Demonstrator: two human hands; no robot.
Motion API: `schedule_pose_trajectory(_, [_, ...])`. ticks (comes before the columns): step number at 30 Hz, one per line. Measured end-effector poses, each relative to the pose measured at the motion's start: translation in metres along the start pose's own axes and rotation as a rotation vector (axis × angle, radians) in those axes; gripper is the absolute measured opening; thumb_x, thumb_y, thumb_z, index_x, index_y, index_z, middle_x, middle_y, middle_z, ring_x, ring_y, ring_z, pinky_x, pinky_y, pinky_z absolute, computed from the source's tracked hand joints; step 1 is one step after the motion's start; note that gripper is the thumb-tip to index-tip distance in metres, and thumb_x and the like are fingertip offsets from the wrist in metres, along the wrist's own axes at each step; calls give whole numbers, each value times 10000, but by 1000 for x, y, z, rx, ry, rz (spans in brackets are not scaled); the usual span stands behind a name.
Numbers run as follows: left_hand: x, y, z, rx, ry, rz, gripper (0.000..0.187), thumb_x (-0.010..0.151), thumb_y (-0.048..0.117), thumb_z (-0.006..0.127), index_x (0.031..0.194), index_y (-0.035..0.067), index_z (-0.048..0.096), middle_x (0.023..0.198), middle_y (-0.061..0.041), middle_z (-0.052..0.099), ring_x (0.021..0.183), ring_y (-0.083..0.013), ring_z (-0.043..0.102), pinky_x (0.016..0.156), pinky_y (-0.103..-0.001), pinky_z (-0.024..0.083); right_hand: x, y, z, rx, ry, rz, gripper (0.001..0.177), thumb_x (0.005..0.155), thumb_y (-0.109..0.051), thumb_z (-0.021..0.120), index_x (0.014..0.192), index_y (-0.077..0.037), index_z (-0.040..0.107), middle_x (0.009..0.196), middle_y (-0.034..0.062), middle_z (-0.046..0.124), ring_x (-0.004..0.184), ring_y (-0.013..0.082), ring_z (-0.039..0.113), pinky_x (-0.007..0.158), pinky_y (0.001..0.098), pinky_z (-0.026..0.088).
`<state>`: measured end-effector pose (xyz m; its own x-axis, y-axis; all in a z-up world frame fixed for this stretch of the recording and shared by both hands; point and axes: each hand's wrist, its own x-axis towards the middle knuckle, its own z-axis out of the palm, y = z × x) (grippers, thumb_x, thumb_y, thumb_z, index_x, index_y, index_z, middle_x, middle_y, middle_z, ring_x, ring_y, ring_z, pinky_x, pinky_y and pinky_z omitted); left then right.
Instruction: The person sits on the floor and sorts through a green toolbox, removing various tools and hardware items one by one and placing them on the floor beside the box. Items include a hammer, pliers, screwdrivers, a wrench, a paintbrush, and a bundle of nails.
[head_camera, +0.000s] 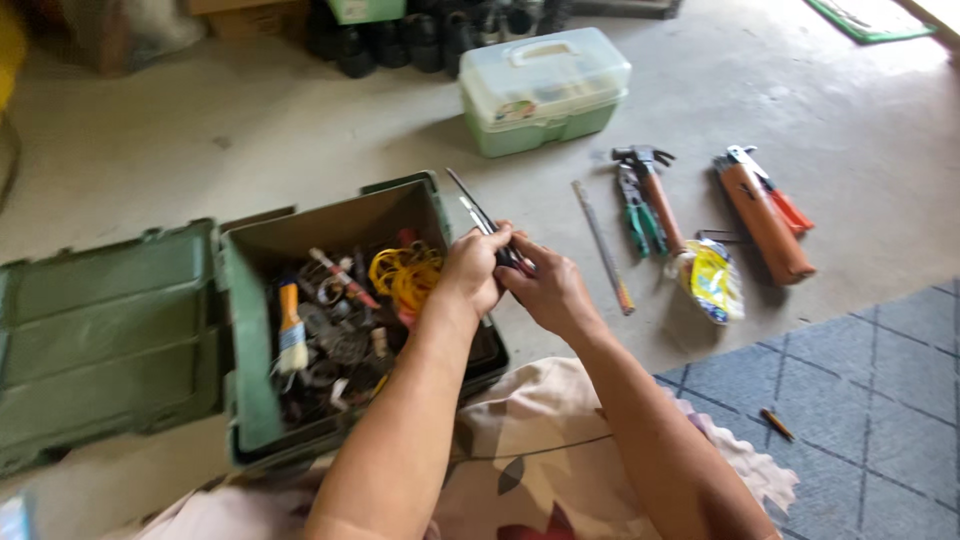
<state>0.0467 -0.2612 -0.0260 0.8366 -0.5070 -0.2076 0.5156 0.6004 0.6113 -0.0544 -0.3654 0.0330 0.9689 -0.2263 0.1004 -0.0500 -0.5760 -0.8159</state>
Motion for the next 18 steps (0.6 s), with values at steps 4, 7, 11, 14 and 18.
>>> schedule_pose_trajectory(4, [34, -43, 24, 75, -40, -112, 98, 995, 72, 563, 1065, 12, 596, 888, -133, 625, 718, -265, 628, 651, -417, 564, 11, 59, -16, 287, 57, 199, 591, 845, -301, 763, 1404, -163, 629, 905, 63, 746, 736, 69, 619, 646, 303, 521])
schedule_pose_trajectory(7, [60, -78, 32, 174, -2, -186, 98, 1005, 82, 570, 1047, -2, 598, 906, -141, 650, 732, -261, 639, 684, -392, 564, 21, 105, -17, 357, 149, 292, 591, 844, -315, 779, 1402, -176, 642, 922, 46, 731, 735, 58, 594, 620, 295, 509])
schedule_pose_trajectory(11, [87, -124, 29, 322, 14, -238, 118, 996, 134, 590, 1048, 38, 637, 892, -108, 658, 737, -213, 637, 671, -367, 533, 38, 158, -13, 110, 314, 289, 465, 878, -305, 769, 1321, -178, 705, 919, 46, 796, 827, 116, 709, 713, 311, 560])
schedule_pose_trajectory(14, [100, -150, 22, 400, 7, -301, 179, 1001, 181, 589, 1115, 56, 648, 927, -115, 662, 744, -223, 610, 645, -392, 486, 47, 188, -11, -247, 342, 269, 552, 819, -256, 819, 1344, -172, 672, 996, 165, 740, 903, 328, 721, 780, 431, 553])
schedule_pose_trajectory(18, [108, -170, 14, 571, 118, -383, 319, 970, 177, 594, 1253, 32, 621, 1133, -142, 697, 987, -243, 678, 837, -426, 553, 53, 209, -6, -440, 137, 361, 746, 755, -177, 779, 1459, -235, 541, 1169, 174, 633, 1091, 389, 611, 913, 468, 529])
